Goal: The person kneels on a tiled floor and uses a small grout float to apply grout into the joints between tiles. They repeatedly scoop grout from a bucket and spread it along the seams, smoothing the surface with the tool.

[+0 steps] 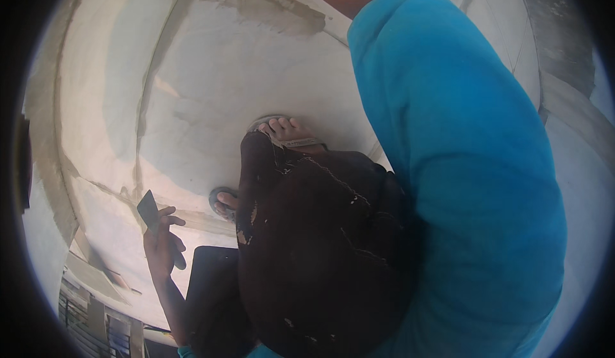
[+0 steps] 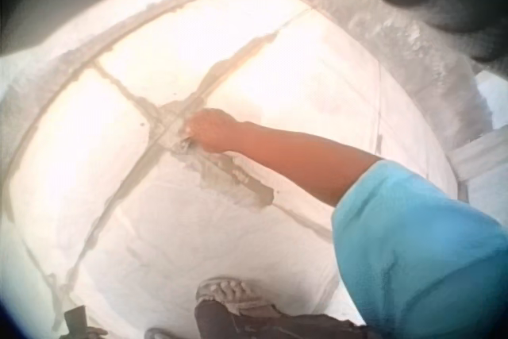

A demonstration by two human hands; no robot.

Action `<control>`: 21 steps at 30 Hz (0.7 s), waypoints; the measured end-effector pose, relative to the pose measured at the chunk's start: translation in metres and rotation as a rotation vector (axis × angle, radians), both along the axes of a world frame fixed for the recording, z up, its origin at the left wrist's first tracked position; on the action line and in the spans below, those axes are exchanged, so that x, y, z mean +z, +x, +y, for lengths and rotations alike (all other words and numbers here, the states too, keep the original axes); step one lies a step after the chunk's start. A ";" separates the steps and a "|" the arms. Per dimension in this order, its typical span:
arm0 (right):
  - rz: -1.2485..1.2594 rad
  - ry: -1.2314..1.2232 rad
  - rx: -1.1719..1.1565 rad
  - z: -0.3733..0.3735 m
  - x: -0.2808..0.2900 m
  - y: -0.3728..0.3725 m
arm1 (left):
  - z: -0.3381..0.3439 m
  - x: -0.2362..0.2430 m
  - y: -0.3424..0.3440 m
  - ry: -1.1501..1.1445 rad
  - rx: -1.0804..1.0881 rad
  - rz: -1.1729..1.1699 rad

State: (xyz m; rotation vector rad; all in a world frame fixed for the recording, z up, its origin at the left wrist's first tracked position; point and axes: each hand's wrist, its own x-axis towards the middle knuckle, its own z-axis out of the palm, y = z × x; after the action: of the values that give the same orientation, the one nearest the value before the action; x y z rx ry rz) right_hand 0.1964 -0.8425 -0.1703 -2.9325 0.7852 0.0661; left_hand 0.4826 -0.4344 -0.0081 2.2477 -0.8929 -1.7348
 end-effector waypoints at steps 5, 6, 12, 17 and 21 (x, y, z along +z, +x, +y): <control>-0.119 0.137 0.059 0.083 0.017 -0.126 | 0.006 -0.010 0.006 0.004 0.002 0.017; -0.065 0.099 0.025 0.097 0.019 -0.138 | 0.007 -0.013 0.006 0.018 -0.009 0.021; -0.042 0.198 -0.380 0.204 0.036 -0.206 | -0.011 -0.013 -0.001 0.020 -0.073 0.019; -0.147 -0.108 -0.782 0.238 -0.001 -0.150 | -0.016 -0.020 -0.006 0.033 -0.111 0.018; -0.310 0.202 -0.849 0.269 0.011 -0.123 | -0.011 -0.022 -0.001 0.027 -0.111 0.030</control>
State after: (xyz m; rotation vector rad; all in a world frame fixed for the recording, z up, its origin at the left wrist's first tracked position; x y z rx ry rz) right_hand 0.0733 -0.5738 -0.1594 -2.1240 1.7327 -0.3402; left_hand 0.4811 -0.4451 -0.0302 2.2220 -1.0124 -1.8326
